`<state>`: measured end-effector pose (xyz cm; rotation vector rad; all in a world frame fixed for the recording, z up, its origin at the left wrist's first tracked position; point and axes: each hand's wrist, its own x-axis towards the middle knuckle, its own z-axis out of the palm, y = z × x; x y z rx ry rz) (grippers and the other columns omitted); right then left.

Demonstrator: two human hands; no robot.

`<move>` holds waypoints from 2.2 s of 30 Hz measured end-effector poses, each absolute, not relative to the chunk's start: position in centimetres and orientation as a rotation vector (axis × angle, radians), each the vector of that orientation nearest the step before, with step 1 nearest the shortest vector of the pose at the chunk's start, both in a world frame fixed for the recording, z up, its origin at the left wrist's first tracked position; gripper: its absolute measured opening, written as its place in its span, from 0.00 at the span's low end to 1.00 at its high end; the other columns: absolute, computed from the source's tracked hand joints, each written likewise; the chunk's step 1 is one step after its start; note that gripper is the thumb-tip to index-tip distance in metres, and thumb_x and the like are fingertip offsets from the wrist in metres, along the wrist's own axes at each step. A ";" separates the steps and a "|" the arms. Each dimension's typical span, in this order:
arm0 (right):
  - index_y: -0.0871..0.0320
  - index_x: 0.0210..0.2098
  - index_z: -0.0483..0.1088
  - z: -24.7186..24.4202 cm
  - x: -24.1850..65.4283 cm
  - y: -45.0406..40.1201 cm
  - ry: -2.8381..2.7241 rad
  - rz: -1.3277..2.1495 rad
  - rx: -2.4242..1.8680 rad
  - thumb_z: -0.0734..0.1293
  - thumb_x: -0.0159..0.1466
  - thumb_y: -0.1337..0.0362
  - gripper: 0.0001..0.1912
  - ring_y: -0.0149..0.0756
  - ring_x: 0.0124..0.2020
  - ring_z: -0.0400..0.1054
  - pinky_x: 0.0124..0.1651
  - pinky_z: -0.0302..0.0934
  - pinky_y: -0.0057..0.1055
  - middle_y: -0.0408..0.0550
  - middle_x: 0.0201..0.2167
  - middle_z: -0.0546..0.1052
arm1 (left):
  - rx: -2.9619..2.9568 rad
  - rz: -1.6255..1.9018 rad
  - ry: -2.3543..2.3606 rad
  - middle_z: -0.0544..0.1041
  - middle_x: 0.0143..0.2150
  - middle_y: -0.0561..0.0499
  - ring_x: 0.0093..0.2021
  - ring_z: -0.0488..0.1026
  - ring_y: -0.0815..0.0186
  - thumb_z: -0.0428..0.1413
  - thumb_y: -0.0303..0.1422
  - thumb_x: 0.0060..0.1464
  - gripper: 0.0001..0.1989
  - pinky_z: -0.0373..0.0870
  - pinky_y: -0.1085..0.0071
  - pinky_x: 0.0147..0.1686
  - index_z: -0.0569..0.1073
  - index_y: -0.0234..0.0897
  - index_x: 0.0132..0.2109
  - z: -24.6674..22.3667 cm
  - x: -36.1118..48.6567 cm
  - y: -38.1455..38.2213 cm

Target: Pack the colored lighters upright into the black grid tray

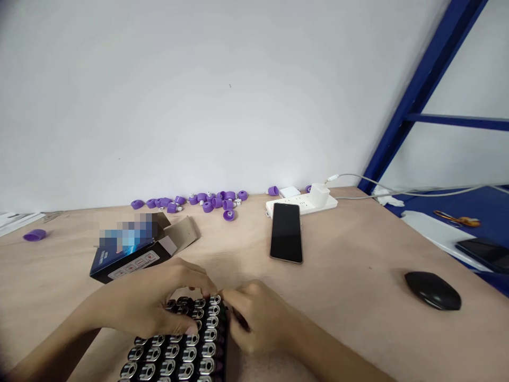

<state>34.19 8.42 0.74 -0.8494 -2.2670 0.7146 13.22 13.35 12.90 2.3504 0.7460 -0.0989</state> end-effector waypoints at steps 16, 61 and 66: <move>0.54 0.30 0.56 1.1 34.0 8.5 -2.269 0.741 -0.828 0.58 0.58 0.71 0.06 0.32 0.23 0.58 0.28 0.52 0.30 0.40 0.23 0.65 | 2.294 -0.152 0.783 0.80 0.44 0.48 0.41 0.76 0.56 0.68 0.45 0.43 0.26 0.69 0.67 0.38 0.76 0.40 0.48 12.2 13.2 13.8; 0.51 0.67 0.49 0.0 34.4 3.9 -1.968 0.784 -1.037 0.63 0.63 0.41 0.40 0.55 0.57 0.65 0.56 0.62 0.48 0.57 0.59 0.67 | 2.312 0.242 1.044 0.52 0.72 0.44 0.68 0.54 0.42 0.63 0.54 0.48 0.48 0.59 0.47 0.63 0.51 0.48 0.70 11.1 6.0 7.3; 0.45 0.71 0.31 -1.8 33.7 0.2 -2.027 0.761 -1.181 0.73 0.54 0.45 0.60 0.65 0.68 0.49 0.64 0.52 0.59 0.56 0.70 0.51 | 1.979 0.539 0.975 0.39 0.75 0.48 0.71 0.42 0.35 0.71 0.48 0.34 0.69 0.47 0.41 0.67 0.31 0.55 0.71 3.1 1.8 3.6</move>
